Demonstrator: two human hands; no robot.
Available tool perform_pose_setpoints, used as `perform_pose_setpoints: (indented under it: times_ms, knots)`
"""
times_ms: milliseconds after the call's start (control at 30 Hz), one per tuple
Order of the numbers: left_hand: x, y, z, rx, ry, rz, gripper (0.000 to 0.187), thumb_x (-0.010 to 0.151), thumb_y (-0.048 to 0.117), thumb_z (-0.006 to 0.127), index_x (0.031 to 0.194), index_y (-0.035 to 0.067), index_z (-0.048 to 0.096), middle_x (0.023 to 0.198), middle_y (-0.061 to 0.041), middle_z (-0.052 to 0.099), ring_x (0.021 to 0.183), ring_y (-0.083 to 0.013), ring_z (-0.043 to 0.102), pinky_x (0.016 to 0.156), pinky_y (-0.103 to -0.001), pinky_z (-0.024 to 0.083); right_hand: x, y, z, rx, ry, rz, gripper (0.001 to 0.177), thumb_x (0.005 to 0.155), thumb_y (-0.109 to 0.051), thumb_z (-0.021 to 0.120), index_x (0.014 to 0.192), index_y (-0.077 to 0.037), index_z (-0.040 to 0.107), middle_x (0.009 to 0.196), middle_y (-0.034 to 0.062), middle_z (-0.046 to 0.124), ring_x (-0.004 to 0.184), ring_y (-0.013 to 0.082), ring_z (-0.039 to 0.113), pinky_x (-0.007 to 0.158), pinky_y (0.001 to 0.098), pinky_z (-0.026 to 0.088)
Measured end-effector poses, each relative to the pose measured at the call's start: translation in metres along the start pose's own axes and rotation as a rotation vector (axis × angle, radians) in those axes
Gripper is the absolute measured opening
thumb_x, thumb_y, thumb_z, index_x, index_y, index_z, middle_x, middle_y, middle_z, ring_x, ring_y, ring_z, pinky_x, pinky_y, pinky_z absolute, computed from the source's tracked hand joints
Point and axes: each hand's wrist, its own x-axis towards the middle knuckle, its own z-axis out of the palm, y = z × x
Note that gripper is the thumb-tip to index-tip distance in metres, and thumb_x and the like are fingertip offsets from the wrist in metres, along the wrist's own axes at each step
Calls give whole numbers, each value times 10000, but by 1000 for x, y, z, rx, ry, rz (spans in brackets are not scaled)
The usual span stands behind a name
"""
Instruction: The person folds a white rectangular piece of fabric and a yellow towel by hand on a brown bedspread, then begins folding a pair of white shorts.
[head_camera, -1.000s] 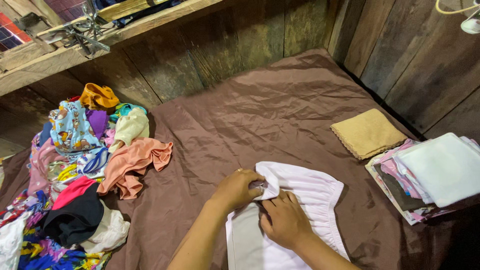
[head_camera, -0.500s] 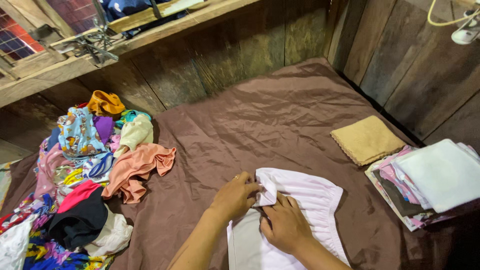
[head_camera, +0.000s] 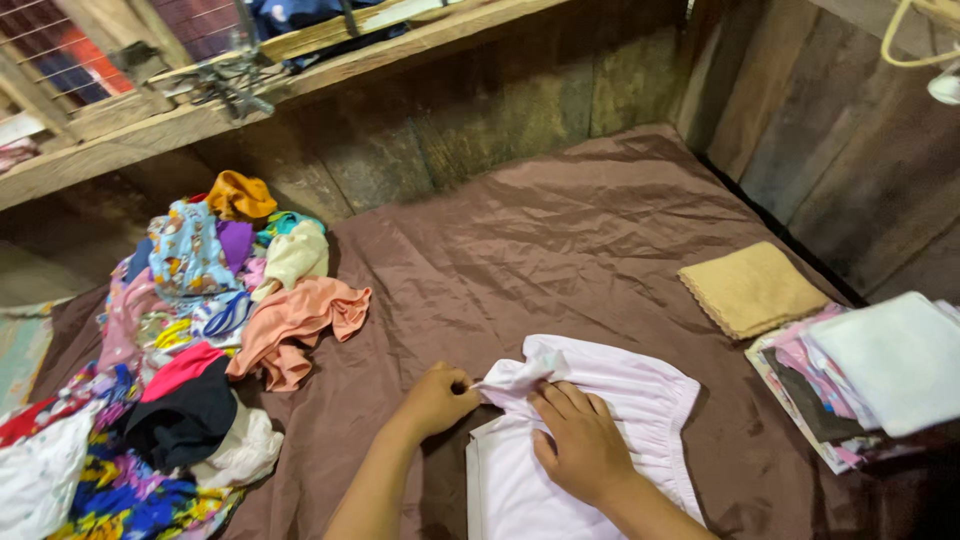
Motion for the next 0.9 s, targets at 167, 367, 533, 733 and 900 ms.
perform_pose_setpoints:
  times_ms: [167, 367, 533, 733, 900]
  knots:
    - [-1, 22, -4, -205, -88, -284, 337, 842, 411, 771, 884, 80, 728, 782, -67, 742, 683, -178, 679, 650, -331, 529, -19, -9, 13, 126, -65, -24, 477, 769, -204, 723, 1220, -70, 643, 1370, 182, 568, 1280, 383, 483, 1051, 521, 361]
    - [0, 21, 20, -498, -27, -361, 329, 853, 294, 784, 905, -12, 675, 750, -71, 742, 512, -106, 648, 508, -286, 508, -79, -21, 76, -113, -153, -513, 436, 858, -225, 720, 1274, -142, 619, 1512, 133, 502, 1456, 363, 415, 1135, 574, 310]
    - [-8, 28, 26, -597, 150, -355, 326, 831, 222, 789, 1048, 27, 644, 821, -88, 728, 605, -182, 684, 580, -323, 536, -91, -4, 79, 167, -270, -443, 387, 858, -230, 754, 1237, -188, 689, 1475, 94, 546, 1452, 356, 410, 1135, 599, 262]
    - [-61, 52, 4, -66, 261, 23, 131, 887, 202, 702, 990, 123, 722, 962, -70, 706, 889, -305, 701, 777, -403, 555, -83, -17, 53, 321, -378, -291, 284, 881, -203, 736, 1157, -135, 742, 1459, 109, 578, 1447, 348, 416, 1158, 586, 254]
    - [-89, 68, -17, 54, 18, 143, 178, 804, 175, 735, 980, 149, 749, 1090, -40, 708, 1053, -285, 659, 870, -406, 527, -79, -28, 36, 331, -329, -289, 261, 898, -221, 740, 1138, -119, 751, 1445, 114, 599, 1435, 341, 438, 1159, 570, 257]
